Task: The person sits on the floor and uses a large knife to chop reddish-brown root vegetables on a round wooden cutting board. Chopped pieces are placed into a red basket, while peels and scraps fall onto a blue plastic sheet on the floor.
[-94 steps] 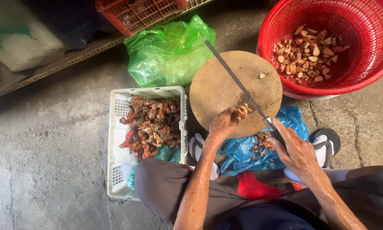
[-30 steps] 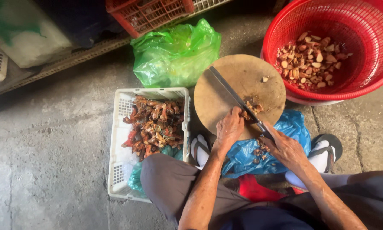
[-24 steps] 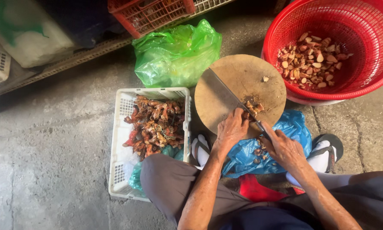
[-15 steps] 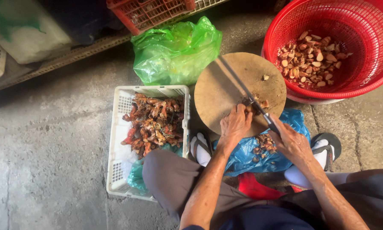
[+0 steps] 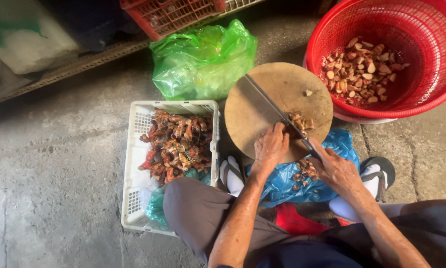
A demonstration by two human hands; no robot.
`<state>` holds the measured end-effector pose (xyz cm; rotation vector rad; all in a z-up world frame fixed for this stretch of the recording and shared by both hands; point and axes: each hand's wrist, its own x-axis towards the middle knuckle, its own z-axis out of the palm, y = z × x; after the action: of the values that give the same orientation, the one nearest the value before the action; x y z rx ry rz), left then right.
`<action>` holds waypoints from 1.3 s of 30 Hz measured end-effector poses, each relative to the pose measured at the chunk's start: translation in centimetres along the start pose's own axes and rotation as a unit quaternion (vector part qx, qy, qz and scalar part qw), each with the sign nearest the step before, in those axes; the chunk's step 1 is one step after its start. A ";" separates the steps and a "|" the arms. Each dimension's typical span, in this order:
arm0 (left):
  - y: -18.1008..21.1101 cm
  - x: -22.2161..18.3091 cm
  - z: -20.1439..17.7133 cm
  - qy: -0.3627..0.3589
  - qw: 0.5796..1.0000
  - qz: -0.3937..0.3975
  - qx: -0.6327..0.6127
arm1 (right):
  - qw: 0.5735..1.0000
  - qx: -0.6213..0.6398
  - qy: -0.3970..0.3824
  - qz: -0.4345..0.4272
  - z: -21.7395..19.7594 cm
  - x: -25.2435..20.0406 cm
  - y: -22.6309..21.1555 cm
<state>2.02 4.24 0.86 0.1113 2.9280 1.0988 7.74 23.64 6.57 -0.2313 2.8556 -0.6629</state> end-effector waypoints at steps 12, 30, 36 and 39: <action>-0.2 0.1 0.0 0.000 0.999 -0.016 -0.046 | 0.999 0.050 0.010 -0.008 0.1 -0.1 -0.2; -1.5 0.2 1.3 -0.010 0.999 -0.023 -0.020 | 0.996 0.091 -0.002 0.009 1.8 -1.0 0.4; -3.0 3.3 -1.8 0.058 0.985 -0.146 -0.075 | 0.995 0.094 -0.018 0.013 0.4 -5.7 1.7; -2.8 4.1 -5.5 0.186 0.869 -0.253 -0.383 | 0.997 0.066 -0.041 -0.009 0.1 -8.1 3.5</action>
<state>-2.49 -1.19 3.27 -0.8975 2.2581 2.1942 15.19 28.34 6.21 -0.2577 2.7222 -0.8225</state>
